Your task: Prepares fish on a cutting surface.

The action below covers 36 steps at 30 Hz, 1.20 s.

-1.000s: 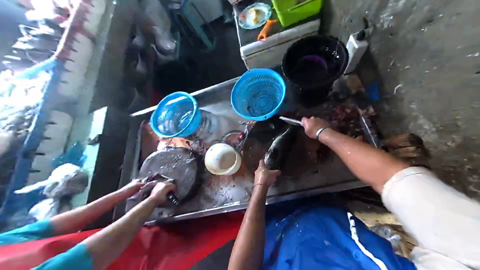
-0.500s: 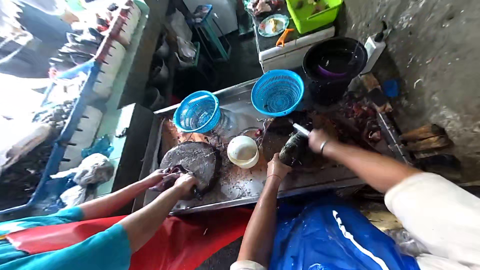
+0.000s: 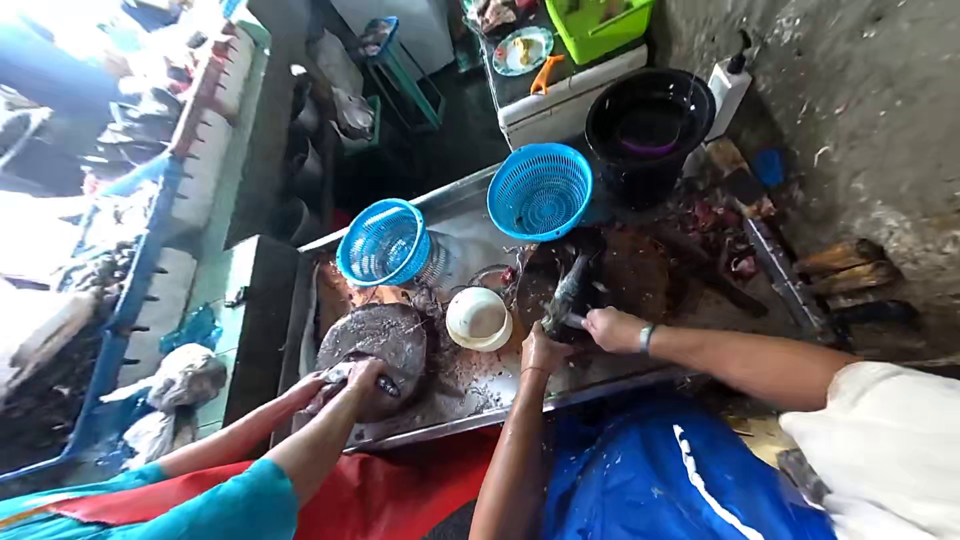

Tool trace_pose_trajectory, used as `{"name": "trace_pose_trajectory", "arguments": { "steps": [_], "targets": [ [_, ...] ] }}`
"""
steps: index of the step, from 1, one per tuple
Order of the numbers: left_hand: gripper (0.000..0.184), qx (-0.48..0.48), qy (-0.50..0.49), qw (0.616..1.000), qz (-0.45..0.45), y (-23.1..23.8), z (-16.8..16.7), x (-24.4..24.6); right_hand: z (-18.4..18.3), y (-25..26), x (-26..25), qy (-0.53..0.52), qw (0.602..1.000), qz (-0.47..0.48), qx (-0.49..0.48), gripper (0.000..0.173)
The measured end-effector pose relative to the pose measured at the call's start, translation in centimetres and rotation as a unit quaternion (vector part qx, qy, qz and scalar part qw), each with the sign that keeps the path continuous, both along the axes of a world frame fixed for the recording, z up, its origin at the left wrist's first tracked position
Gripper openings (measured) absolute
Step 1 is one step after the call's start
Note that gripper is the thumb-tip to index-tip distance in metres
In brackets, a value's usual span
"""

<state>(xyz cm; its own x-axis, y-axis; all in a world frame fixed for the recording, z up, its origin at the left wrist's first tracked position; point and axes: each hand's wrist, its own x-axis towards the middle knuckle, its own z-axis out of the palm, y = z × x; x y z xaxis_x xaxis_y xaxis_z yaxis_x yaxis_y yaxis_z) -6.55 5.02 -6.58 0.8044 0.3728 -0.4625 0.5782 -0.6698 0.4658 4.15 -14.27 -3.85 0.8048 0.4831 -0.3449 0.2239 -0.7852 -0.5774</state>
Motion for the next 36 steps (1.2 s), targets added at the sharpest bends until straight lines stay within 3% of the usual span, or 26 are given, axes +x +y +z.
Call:
{"name": "trace_pose_trajectory", "arguments": {
  "steps": [3, 5, 6, 9, 10, 12, 14, 16, 19, 21, 23, 25, 26, 28, 30, 32, 33, 36],
  "targets": [
    [0.085, -0.008, 0.012, 1.000, 0.010, -0.1, -0.2, -1.1, 0.6, -1.2, 4.2, 0.134, 0.987, 0.077, -0.048, 0.033],
    [0.086, -0.015, 0.022, 0.999, 0.029, -0.4, -0.6, -0.7, -1.2, -0.6, 0.5, 0.035, 0.999, 0.013, -0.004, 0.025],
    [0.087, -0.018, 0.024, 0.999, 0.033, 0.0, -0.6, -0.2, -0.6, -0.2, -0.5, 0.016, 1.000, 0.012, 0.016, 0.030],
    [0.088, -0.040, 0.023, 0.998, 0.043, 0.3, -0.9, -1.4, 1.5, -1.4, 4.2, 0.151, 0.983, 0.106, -0.021, 0.036],
    [0.087, -0.045, 0.016, 0.998, 0.049, 0.3, -1.1, -1.1, 1.1, -1.3, 4.9, 0.148, 0.983, 0.097, -0.042, 0.032],
    [0.087, -0.057, 0.007, 0.997, 0.059, 0.6, -1.6, -1.3, -1.1, -0.8, 0.2, 0.041, 0.998, 0.039, 0.012, 0.025],
    [0.084, -0.084, -0.003, 0.994, 0.067, 1.5, -1.8, -0.9, 0.6, -0.9, 0.9, 0.093, 0.992, 0.077, 0.036, 0.037],
    [0.084, -0.115, -0.010, 0.990, 0.086, 1.2, -2.2, -2.1, 0.4, -1.5, 4.2, 0.163, 0.980, 0.116, -0.010, 0.035],
    [0.085, -0.127, -0.023, 0.988, 0.090, 1.5, -2.2, -1.7, -1.0, -0.4, 0.5, 0.005, 0.999, 0.044, 0.007, 0.029],
    [0.082, -0.159, -0.019, 0.981, 0.106, 1.7, -2.6, -2.4, 0.2, -0.8, 1.6, 0.056, 0.992, 0.108, 0.018, 0.037],
    [0.079, -0.188, -0.023, 0.973, 0.134, 1.6, -2.9, -3.0, 0.2, -1.0, 4.2, 0.129, 0.980, 0.150, -0.026, 0.030],
    [0.076, -0.208, -0.030, 0.967, 0.143, 1.5, -3.0, -3.3, -1.4, -0.5, -0.2, 0.057, 0.995, 0.081, 0.018, 0.024],
    [0.075, -0.211, -0.028, 0.967, 0.138, 1.9, -2.8, -3.0, -1.2, -0.1, -1.4, 0.037, 0.995, 0.075, 0.049, 0.031],
    [0.075, -0.235, -0.033, 0.959, 0.156, 1.9, -3.4, -3.9, 0.0, -0.8, 1.4, 0.123, 0.980, 0.145, 0.058, 0.039],
    [0.077, -0.269, -0.041, 0.946, 0.178, 2.0, -3.9, -4.4, -0.2, -0.4, 3.7, 0.181, 0.967, 0.180, -0.003, 0.034],
    [0.078, -0.291, -0.043, 0.940, 0.175, 2.1, -3.8, -4.3, -1.4, 0.1, -1.1, 0.060, 0.992, 0.104, 0.025, 0.030],
    [0.075, -0.295, -0.050, 0.939, 0.167, 2.4, -3.6, -4.2, -0.8, 0.1, -1.6, 0.054, 0.993, 0.103, 0.035, 0.036],
    [0.068, -0.340, -0.056, 0.919, 0.191, 2.6, -3.7, -5.4, 0.2, -0.5, 3.5, 0.125, 0.981, 0.146, -0.019, 0.034]
  ]
}}
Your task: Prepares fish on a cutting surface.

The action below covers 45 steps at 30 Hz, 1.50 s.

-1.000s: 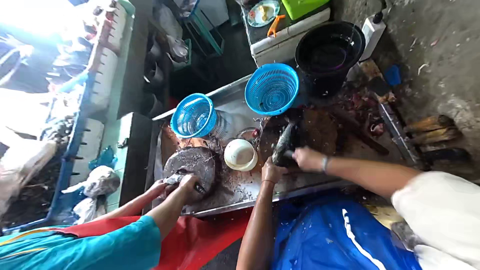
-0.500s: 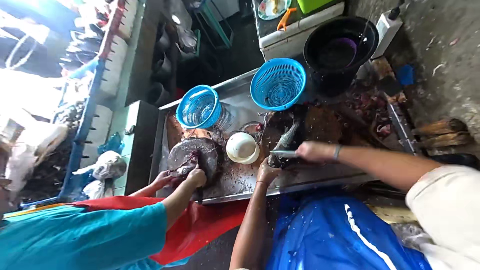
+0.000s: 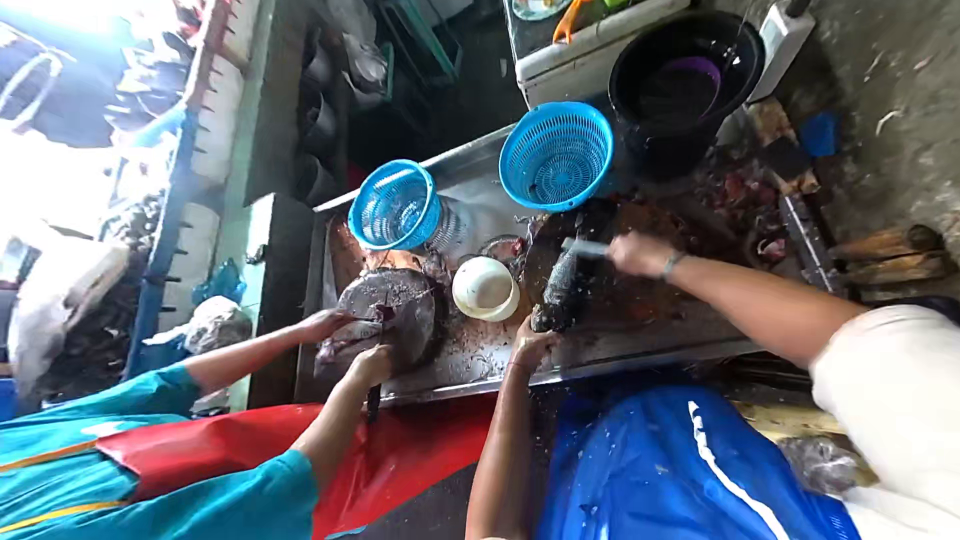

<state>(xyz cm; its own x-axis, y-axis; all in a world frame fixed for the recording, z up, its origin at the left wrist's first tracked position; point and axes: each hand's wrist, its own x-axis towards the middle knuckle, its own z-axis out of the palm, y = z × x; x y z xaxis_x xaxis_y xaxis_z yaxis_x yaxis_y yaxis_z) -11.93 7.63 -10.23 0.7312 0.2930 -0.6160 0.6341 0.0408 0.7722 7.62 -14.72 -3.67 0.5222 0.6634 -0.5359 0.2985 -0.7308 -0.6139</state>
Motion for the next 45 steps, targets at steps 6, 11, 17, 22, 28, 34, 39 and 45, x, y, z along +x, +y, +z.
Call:
{"name": "trace_pose_trajectory", "arguments": {
  "steps": [6, 11, 17, 22, 28, 34, 39, 45],
  "targets": [
    [0.067, 0.017, 0.007, 0.999, -0.027, 1.0, -0.2, -0.2, -0.3, 0.5, -0.8, -0.041, 0.999, -0.002, 0.027, 0.037],
    [0.080, 0.094, -0.002, 0.992, -0.085, 0.8, 0.7, 0.3, -1.5, 1.5, -5.1, -0.048, 0.996, -0.065, 0.029, 0.038],
    [0.083, 0.104, -0.029, 0.992, -0.063, -0.3, 0.6, -0.1, -1.7, 2.5, -2.3, -0.060, 0.998, 0.018, 0.010, 0.049],
    [0.071, 0.070, -0.029, 0.995, -0.063, -0.7, 1.1, 0.2, -1.8, 2.8, -1.9, -0.074, 0.996, -0.054, -0.011, 0.037],
    [0.078, 0.048, -0.024, 0.998, -0.037, -0.3, 0.2, -0.4, 1.2, 2.8, -1.2, 0.007, 0.999, 0.013, -0.051, 0.037],
    [0.072, 0.062, 0.000, 0.997, -0.048, -0.1, 0.6, -1.3, 0.8, 1.9, -1.9, 0.039, 0.999, 0.007, -0.014, 0.040],
    [0.076, 0.067, -0.006, 0.995, -0.068, 0.5, 1.6, -1.4, 0.8, 1.3, -6.7, -0.018, 0.999, -0.023, 0.031, 0.038],
    [0.070, 0.045, -0.010, 0.999, -0.025, 0.5, -0.1, -0.8, -0.6, 1.2, -8.0, -0.105, 0.989, -0.088, 0.052, 0.035]
  ]
}}
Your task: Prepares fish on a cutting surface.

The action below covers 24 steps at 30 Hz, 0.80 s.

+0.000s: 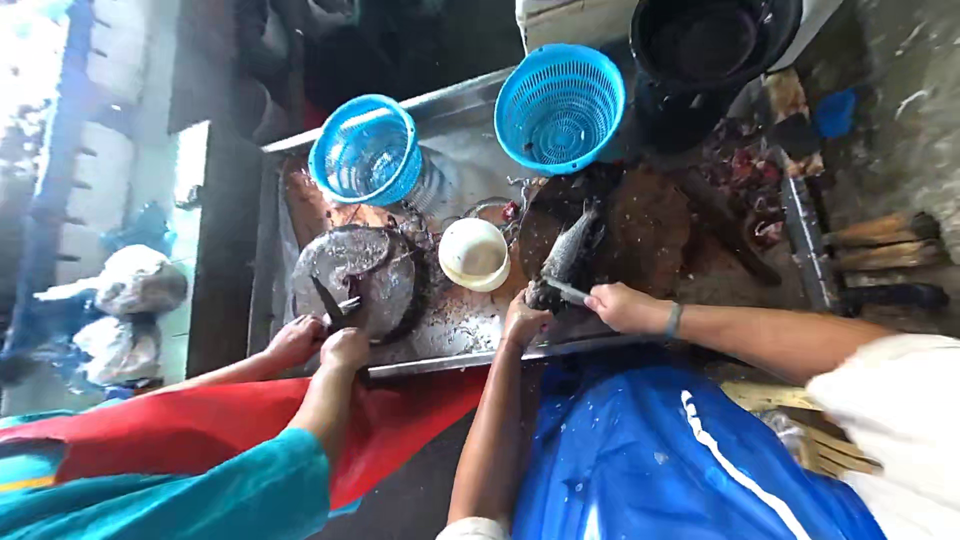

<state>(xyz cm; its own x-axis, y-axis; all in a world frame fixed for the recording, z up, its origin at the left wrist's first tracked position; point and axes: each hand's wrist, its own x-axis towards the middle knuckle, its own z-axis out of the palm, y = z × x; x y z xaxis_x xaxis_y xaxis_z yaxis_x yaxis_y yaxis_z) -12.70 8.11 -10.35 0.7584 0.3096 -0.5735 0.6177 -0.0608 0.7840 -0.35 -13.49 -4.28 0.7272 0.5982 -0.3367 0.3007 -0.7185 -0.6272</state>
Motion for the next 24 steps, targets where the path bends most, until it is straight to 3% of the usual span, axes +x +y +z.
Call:
{"name": "trace_pose_trajectory", "arguments": {
  "steps": [3, 4, 6, 7, 9, 11, 14, 15, 17, 19, 21, 22, 24],
  "targets": [
    [0.065, -0.031, -0.016, 0.999, 0.021, -1.1, 0.3, -0.3, 0.0, -1.0, 6.0, 0.149, 0.984, 0.089, -0.042, 0.040],
    [0.066, -0.046, -0.024, 0.998, 0.024, -1.6, 0.6, 0.1, -0.2, -0.8, 5.7, 0.143, 0.987, 0.057, -0.053, 0.038],
    [0.068, -0.097, -0.043, 0.994, 0.023, -1.0, -0.1, 0.7, -1.8, -0.9, 0.8, 0.005, 0.999, -0.045, 0.007, 0.036],
    [0.062, -0.136, -0.046, 0.989, 0.034, -0.5, -0.6, 0.9, -1.6, -1.4, 0.8, 0.012, 0.999, -0.041, 0.026, 0.039],
    [0.039, -0.208, -0.023, 0.973, 0.092, -0.1, -1.2, 0.4, -0.6, -2.6, 5.9, 0.095, 0.995, 0.033, 0.001, 0.041],
    [0.049, -0.240, 0.015, 0.958, 0.159, -0.3, -1.2, 1.1, -0.5, -2.1, 9.6, 0.118, 0.989, 0.054, -0.066, 0.039],
    [0.053, -0.263, 0.017, 0.945, 0.193, 0.0, -0.6, 1.9, -2.1, -2.1, 1.4, 0.040, 0.999, 0.024, 0.014, 0.034],
    [0.051, -0.250, 0.016, 0.948, 0.198, 0.0, -0.3, 2.1, -1.6, -2.5, 0.2, 0.076, 0.995, 0.046, 0.046, 0.037],
    [0.052, -0.223, 0.027, 0.954, 0.198, -0.1, -0.2, 2.2, 0.2, -1.9, 2.9, 0.191, 0.976, 0.100, 0.042, 0.038],
    [0.053, -0.242, 0.025, 0.951, 0.190, -0.4, -0.7, 2.2, 0.4, -0.9, 5.9, 0.247, 0.965, 0.088, -0.013, 0.041],
    [0.053, -0.273, 0.014, 0.940, 0.205, -0.7, -0.4, 2.3, -1.0, -1.1, 1.5, 0.141, 0.990, 0.015, 0.027, 0.038],
    [0.052, -0.270, 0.009, 0.940, 0.210, -0.7, 0.0, 2.8, -0.8, -1.3, 0.5, 0.129, 0.990, 0.023, 0.049, 0.040],
    [0.047, -0.250, 0.006, 0.946, 0.206, -1.5, 0.2, 3.0, 0.2, -1.2, 3.1, 0.159, 0.983, 0.081, 0.049, 0.041]
  ]
}}
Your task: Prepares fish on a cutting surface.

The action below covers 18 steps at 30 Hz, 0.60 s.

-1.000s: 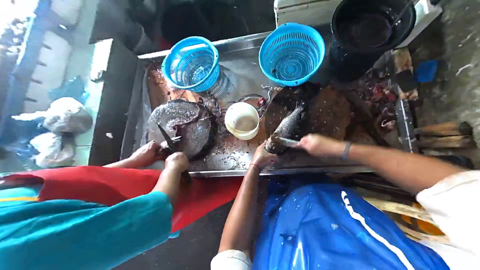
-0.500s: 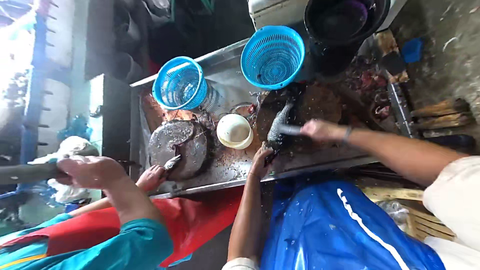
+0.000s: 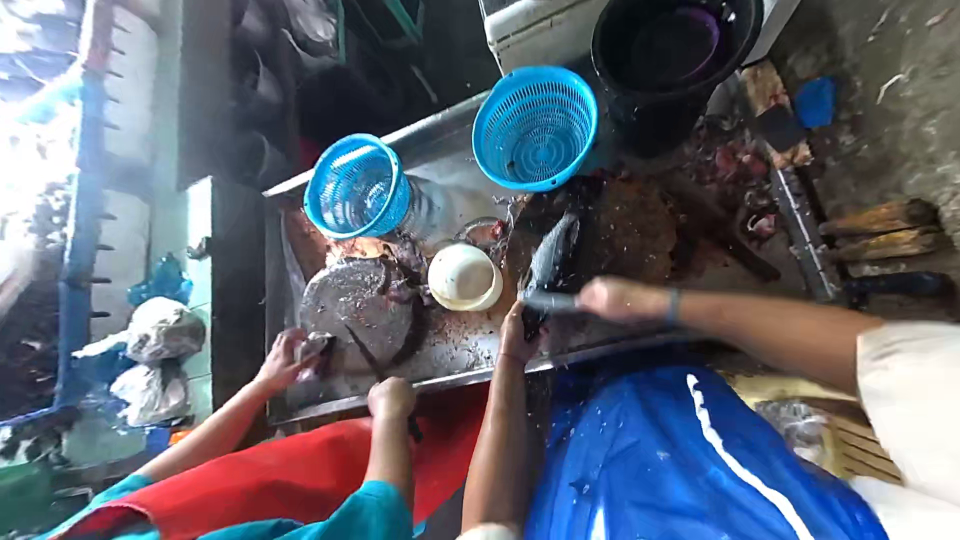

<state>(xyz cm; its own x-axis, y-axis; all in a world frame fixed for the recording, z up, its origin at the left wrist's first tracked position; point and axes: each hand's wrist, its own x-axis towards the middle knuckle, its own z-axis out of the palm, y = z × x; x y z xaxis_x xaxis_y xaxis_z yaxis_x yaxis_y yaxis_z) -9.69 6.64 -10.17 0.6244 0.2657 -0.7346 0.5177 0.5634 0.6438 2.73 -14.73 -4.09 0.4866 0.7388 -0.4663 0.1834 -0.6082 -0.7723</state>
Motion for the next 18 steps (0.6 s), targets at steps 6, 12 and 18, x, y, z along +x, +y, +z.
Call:
{"name": "trace_pose_trajectory", "arguments": {
  "steps": [6, 12, 18],
  "targets": [
    [0.053, -0.019, -0.008, 1.000, 0.004, -0.6, -0.1, 0.7, -0.9, -0.6, -1.8, -0.051, 0.996, -0.078, -0.006, 0.042],
    [0.049, -0.009, -0.002, 1.000, 0.020, -2.6, 0.5, 1.3, -2.5, -0.5, -2.1, -0.107, 0.985, -0.138, 0.005, 0.039],
    [0.047, -0.007, -0.004, 1.000, 0.011, -4.6, 3.0, 2.0, -2.5, -0.8, -0.5, -0.048, 0.992, -0.114, -0.004, 0.040]
  ]
}}
